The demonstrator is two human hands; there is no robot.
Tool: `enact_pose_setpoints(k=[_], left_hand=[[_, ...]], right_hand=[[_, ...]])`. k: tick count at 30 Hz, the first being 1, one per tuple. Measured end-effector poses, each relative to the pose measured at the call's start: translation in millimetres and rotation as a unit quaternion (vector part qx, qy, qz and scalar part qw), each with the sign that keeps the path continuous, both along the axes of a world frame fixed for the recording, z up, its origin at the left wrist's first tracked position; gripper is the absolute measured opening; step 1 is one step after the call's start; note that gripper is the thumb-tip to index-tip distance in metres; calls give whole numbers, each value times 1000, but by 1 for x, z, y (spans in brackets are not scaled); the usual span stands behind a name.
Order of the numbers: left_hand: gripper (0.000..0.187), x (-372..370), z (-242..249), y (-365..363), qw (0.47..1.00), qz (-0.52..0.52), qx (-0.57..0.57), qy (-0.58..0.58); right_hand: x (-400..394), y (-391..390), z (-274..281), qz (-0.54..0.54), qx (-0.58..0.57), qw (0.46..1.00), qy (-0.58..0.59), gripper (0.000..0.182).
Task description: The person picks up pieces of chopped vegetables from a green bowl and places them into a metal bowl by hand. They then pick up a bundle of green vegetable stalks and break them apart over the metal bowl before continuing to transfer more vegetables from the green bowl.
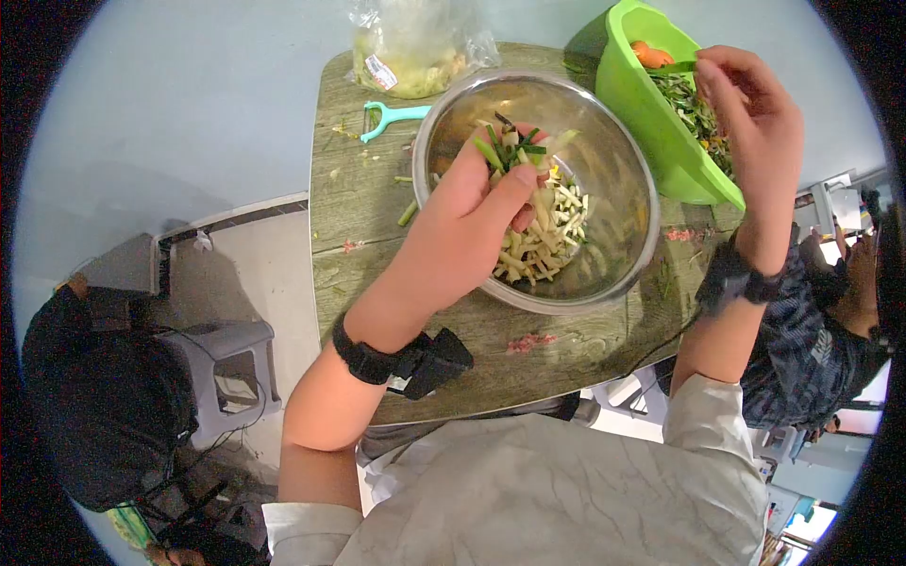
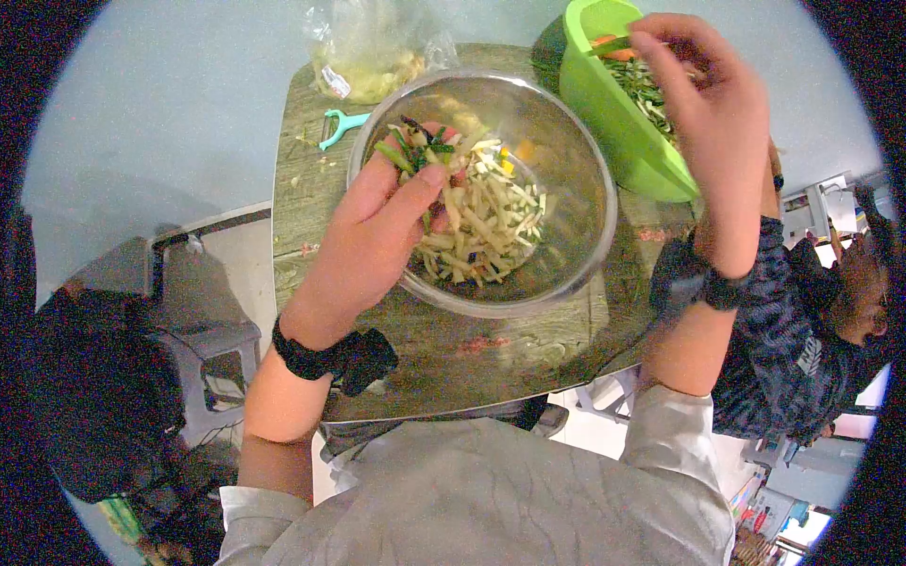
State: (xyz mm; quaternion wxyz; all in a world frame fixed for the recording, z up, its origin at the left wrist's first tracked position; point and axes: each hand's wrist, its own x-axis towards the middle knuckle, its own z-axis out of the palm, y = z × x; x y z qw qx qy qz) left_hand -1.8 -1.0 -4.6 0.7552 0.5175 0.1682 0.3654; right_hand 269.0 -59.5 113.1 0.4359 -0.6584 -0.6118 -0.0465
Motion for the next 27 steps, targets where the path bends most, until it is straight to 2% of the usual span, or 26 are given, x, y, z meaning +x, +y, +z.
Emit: enact_pose_setpoints(k=[3,5,8,10,12,14,17,20,23,26,27], left_hand=[[30,-1,3,-2,1000,2,-17,1],[30,0,3,-2,1000,-1,-22,0],[31,-1,1,0,1000,-9,-10,4],[34,-2,-2,1,1000,-14,-4,12],[34,-2,-2,2,1000,-14,-11,19],[35,-2,-3,1,1000,-19,-17,17],[35,0,-4,1,999,-27,-25,-1],[36,-1,-4,2,999,-31,-34,-21],[36,0,-5,2,998,-34,-34,-30],[36,-2,-5,4,998,-48,-36,-25],[36,-3,-6,6,997,-55,-40,-24]], right_hand=[[37,3,3,-200,-34,968,-146,14],[81,3,-3,-136,-23,926,-352,14],[88,-9,-18,-121,-58,933,-334,16],[31,-11,-20,-91,-50,974,-202,16],[-13,-14,-26,11,-45,994,-96,18],[-58,-16,-23,74,-106,991,-44,20],[-77,-7,-34,148,-147,976,67,22],[-73,5,-50,191,-131,971,58,20],[-74,5,-46,156,-178,964,121,17],[-67,6,-46,125,-125,971,161,16],[-64,5,-44,110,-107,979,135,16]])
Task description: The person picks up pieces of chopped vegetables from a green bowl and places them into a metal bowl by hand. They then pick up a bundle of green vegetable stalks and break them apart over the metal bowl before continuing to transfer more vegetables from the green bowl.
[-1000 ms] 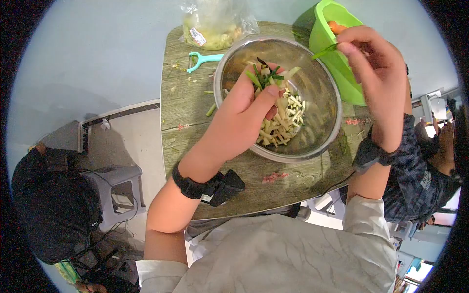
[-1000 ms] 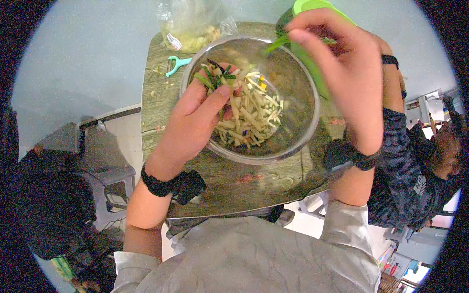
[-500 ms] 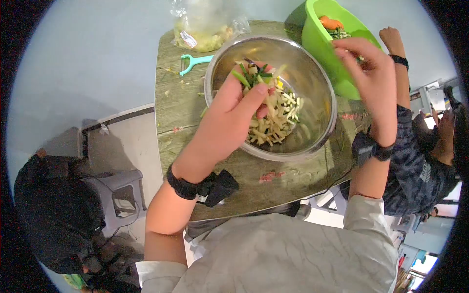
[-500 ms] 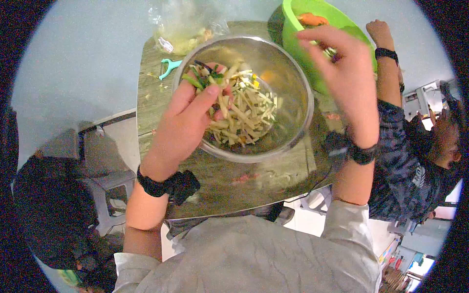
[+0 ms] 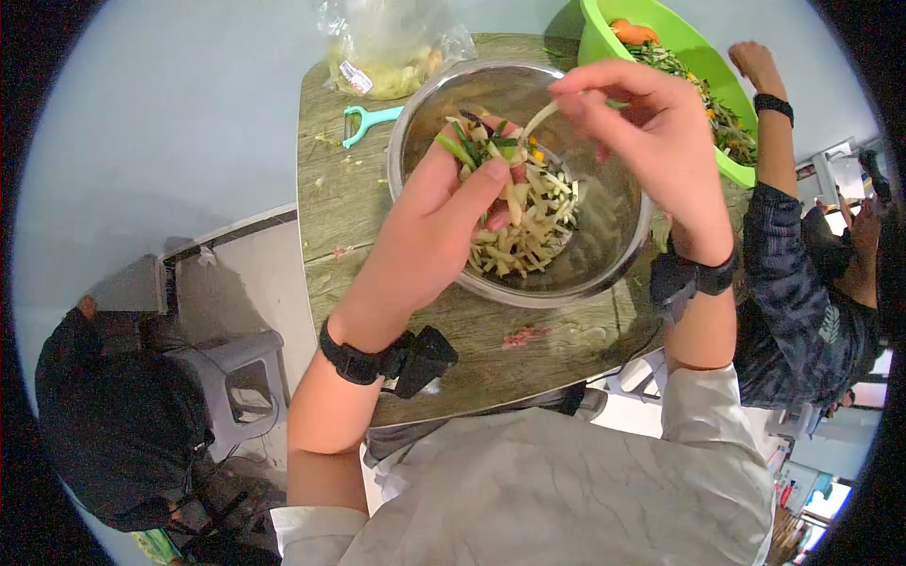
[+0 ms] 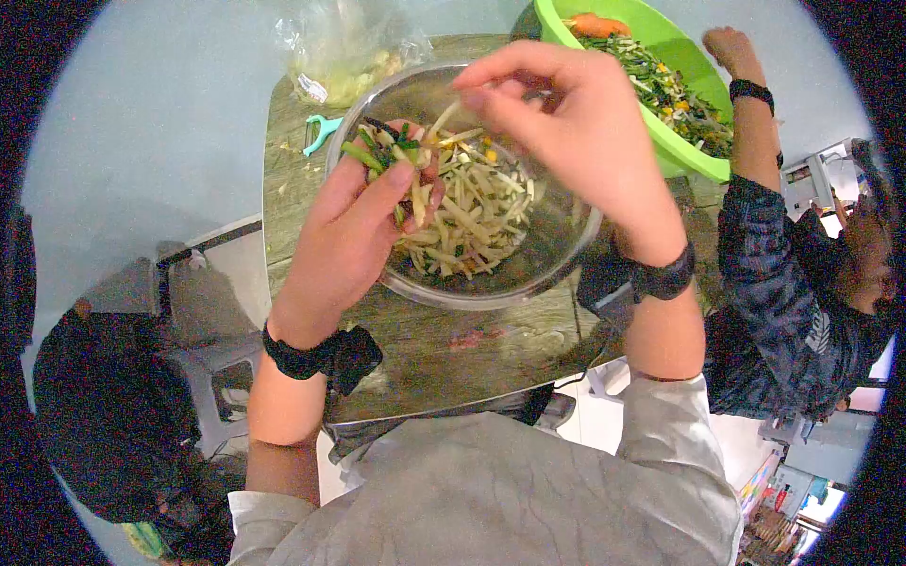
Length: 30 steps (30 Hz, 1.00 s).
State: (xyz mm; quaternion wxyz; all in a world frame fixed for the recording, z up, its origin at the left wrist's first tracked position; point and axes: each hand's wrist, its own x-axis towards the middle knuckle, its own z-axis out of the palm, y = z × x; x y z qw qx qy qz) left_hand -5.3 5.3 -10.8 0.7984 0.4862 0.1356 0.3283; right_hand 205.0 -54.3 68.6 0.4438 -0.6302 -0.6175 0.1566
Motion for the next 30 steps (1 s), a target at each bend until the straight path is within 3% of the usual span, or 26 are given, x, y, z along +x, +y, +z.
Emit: enact_pose_setpoints(k=[2,6,10,15,20,30], left_hand=[[36,0,0,0,1000,-1,-6,1],[36,2,2,-3,999,26,4,27],[35,3,15,-8,986,86,71,126],[29,5,16,-8,989,72,71,110],[29,4,16,-5,983,71,120,119],[34,4,15,-5,985,66,98,124]], right_hand=[[7,-4,7,-30,39,997,-52,16],[11,-8,19,25,31,970,-240,14],[-2,-3,23,60,84,965,-241,21],[-13,6,18,134,57,976,-160,27],[-16,18,5,145,60,967,-203,26],[-20,18,-1,139,76,958,-239,16]])
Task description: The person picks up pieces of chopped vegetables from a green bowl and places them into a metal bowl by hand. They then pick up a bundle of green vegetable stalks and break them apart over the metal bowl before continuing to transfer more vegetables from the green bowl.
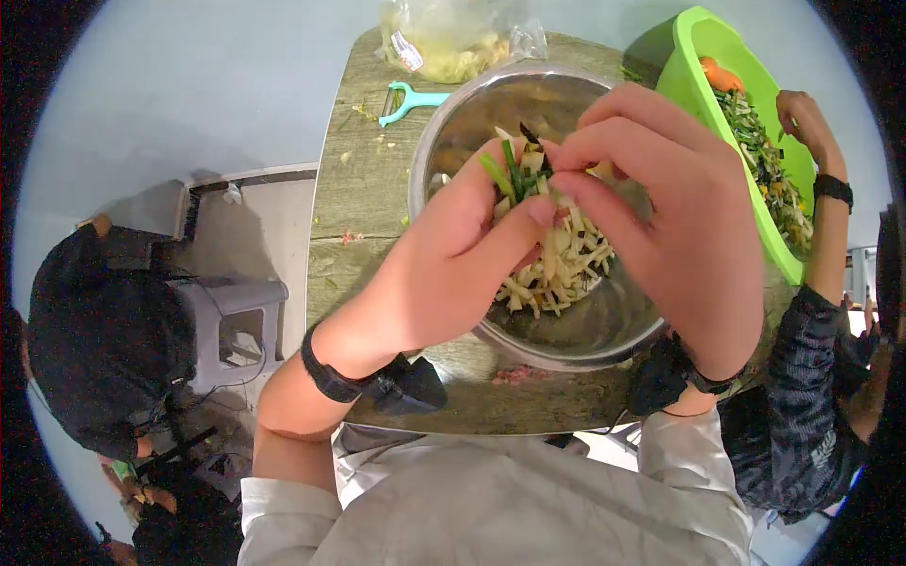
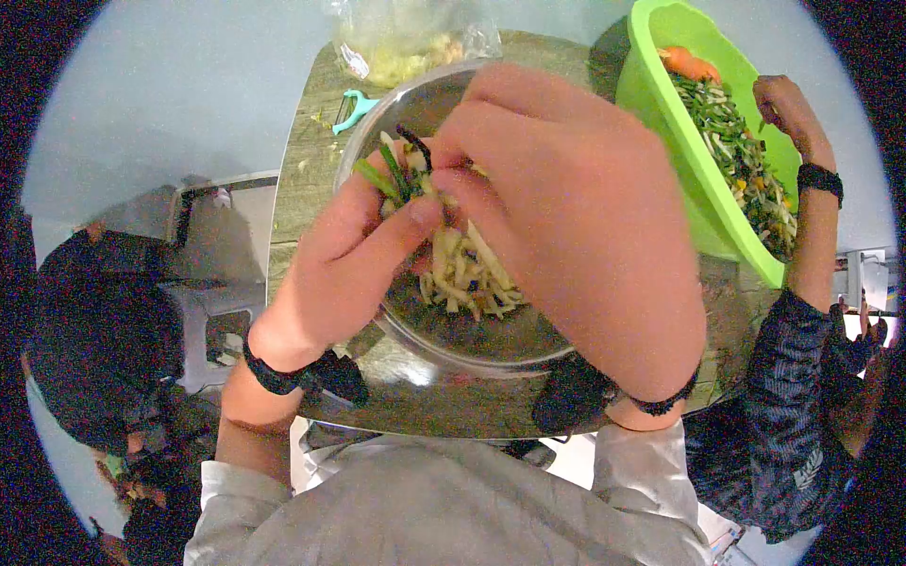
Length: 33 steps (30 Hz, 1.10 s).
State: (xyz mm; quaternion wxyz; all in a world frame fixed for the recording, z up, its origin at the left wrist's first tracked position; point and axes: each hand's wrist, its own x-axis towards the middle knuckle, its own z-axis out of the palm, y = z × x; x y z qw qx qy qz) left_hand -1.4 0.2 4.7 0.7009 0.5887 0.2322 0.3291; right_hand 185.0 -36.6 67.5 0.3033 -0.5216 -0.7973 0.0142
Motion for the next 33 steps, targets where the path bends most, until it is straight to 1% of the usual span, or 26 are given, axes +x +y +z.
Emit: enact_pose_setpoints(k=[5,8,11,14,17,18,21,23,25,26,28,29,31,33], left_hand=[[34,-1,3,0,999,5,8,31],[37,-2,3,0,999,-1,12,40],[39,-4,3,0,999,1,41,32],[41,-1,-4,0,999,12,44,19],[42,-2,1,-1,999,4,-5,42],[42,-2,1,-2,999,10,-1,35],[39,1,-1,-4,1000,14,-3,12],[36,0,-1,-4,1000,1,-20,-6],[34,-1,0,-5,1000,12,-25,7],[32,1,1,-5,1000,11,-25,11],[31,1,-2,-6,998,20,-58,12],[31,3,-3,-8,997,26,-75,10],[30,5,-3,-10,996,29,-78,-9],[30,5,-1,-10,996,36,-76,-9]], right_hand=[[-3,-1,0,-18,19,999,-25,15],[0,-2,0,-9,10,1000,-16,15],[-2,-3,1,-15,1,1000,-7,15],[1,-3,1,-20,13,1000,-12,14],[5,-3,5,-29,24,999,-24,13],[7,-4,7,-34,19,999,-24,13],[20,-9,17,-96,26,995,-7,11],[39,-14,24,-153,44,987,29,10],[70,-16,30,-212,73,971,84,11],[91,-16,32,-260,89,960,48,13],[142,-17,34,-369,119,921,-41,17],[163,-14,30,-410,109,904,-45,21],[179,-18,28,-407,55,898,-159,22],[178,-13,25,-438,69,892,-91,22]])
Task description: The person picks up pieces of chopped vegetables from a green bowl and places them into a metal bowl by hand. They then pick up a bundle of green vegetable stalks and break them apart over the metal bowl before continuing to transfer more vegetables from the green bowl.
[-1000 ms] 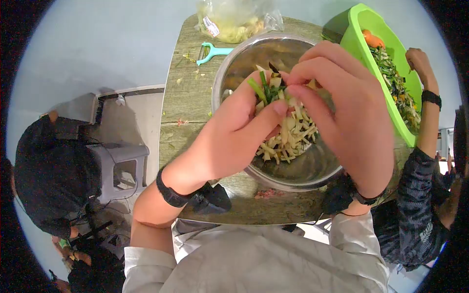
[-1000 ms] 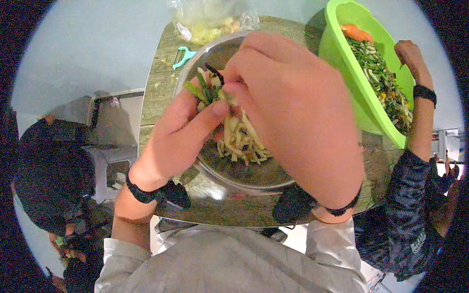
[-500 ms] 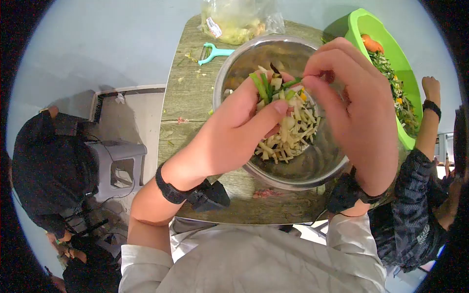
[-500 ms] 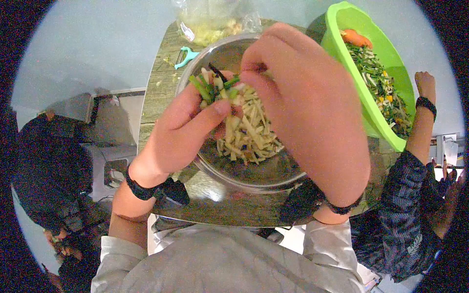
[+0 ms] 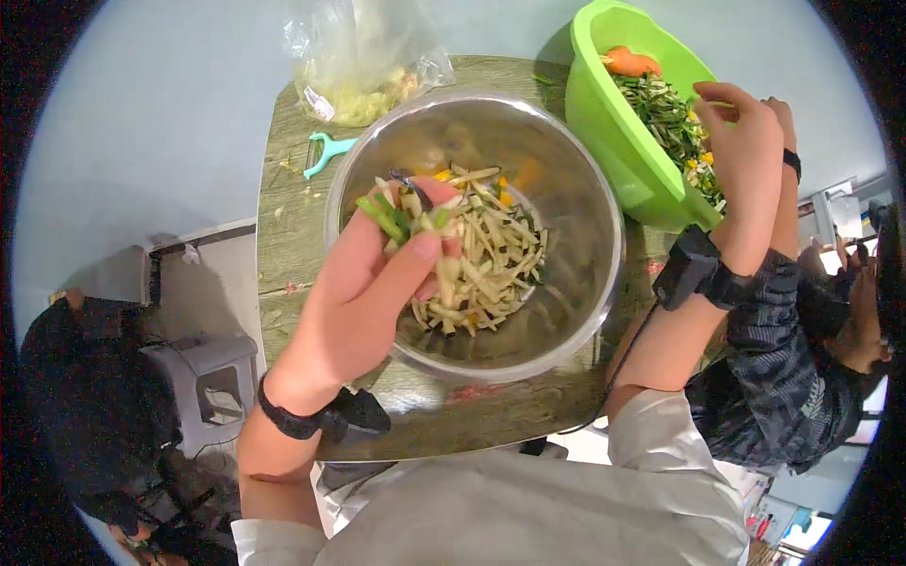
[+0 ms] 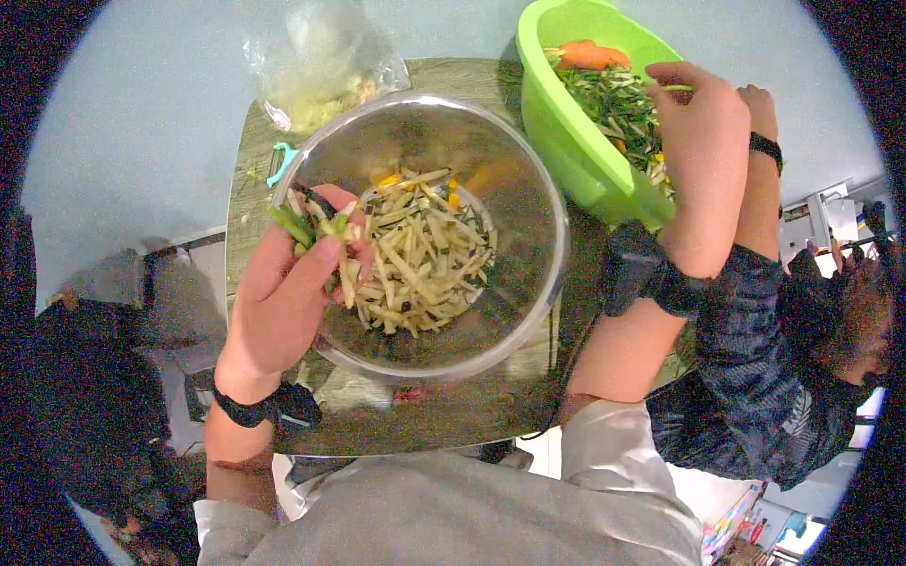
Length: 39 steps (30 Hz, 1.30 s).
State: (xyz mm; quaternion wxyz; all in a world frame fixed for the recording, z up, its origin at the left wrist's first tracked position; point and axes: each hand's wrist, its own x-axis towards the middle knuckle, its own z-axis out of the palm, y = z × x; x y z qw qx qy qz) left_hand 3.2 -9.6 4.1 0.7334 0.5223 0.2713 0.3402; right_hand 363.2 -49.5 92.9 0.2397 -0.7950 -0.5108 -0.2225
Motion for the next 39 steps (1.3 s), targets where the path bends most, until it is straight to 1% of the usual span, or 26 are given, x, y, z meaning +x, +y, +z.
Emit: enact_pose_setpoints(k=[1,4,6,7,10,11,14,17,20,21,22,23,24,26,28,29,31,32,33,35,38,39], left_hand=[[30,0,1,0,1000,-1,3,4],[30,-2,1,-1,1000,1,13,6],[30,-1,-1,0,1000,-3,20,-4],[30,-1,-2,1,1000,-8,21,-10],[30,-2,1,1,1000,-9,4,-3],[30,-2,3,2,1000,-9,-5,3],[30,-3,1,2,1000,-14,18,-4],[30,-2,2,0,1000,-5,-6,-6],[30,-3,2,1,1000,-9,12,7],[30,-3,1,2,1000,-7,11,2],[30,-2,0,1,1000,-6,8,-2],[30,-2,-1,1,1000,-5,6,-7],[30,-3,-1,2,1000,-12,7,1],[30,-6,-2,3,999,-27,11,17],[31,-5,-2,2,1000,-26,13,2],[31,-4,-2,2,1000,-23,15,-4],[31,-2,-1,0,1000,-12,11,-6],[31,-2,-1,-1,1000,-2,9,-5],[30,-3,-1,-1,1000,-5,9,-7],[30,-3,-1,1,1000,-12,11,-10],[31,-3,2,1,1000,-9,5,-14],[31,-5,3,2,1000,-10,9,-9]], right_hand=[[-1,3,-3,-10,22,999,31,21],[8,6,-2,21,28,997,65,19],[3,9,-2,61,40,997,31,19],[-4,11,-3,84,44,995,15,19],[-47,12,2,136,54,986,79,20],[-58,13,1,178,67,974,126,20],[-101,9,-1,324,33,910,259,18],[-115,6,0,371,1,867,333,18],[-108,7,1,352,19,875,331,18],[-98,8,2,284,59,919,266,19],[-79,11,2,213,98,952,199,20],[-60,12,1,138,135,973,130,21],[-36,9,-4,113,91,987,73,21],[4,3,-15,58,0,998,-39,22],[4,0,-13,80,-16,995,-50,22],[3,0,-13,92,-24,994,-55,23],[-21,3,-3,150,36,986,68,21],[-38,6,1,181,66,973,131,21],[-56,8,2,199,59,963,174,19],[-102,7,0,270,3,937,222,19],[-135,9,-5,432,-109,867,223,17],[-139,10,-6,439,-115,858,240,18]])
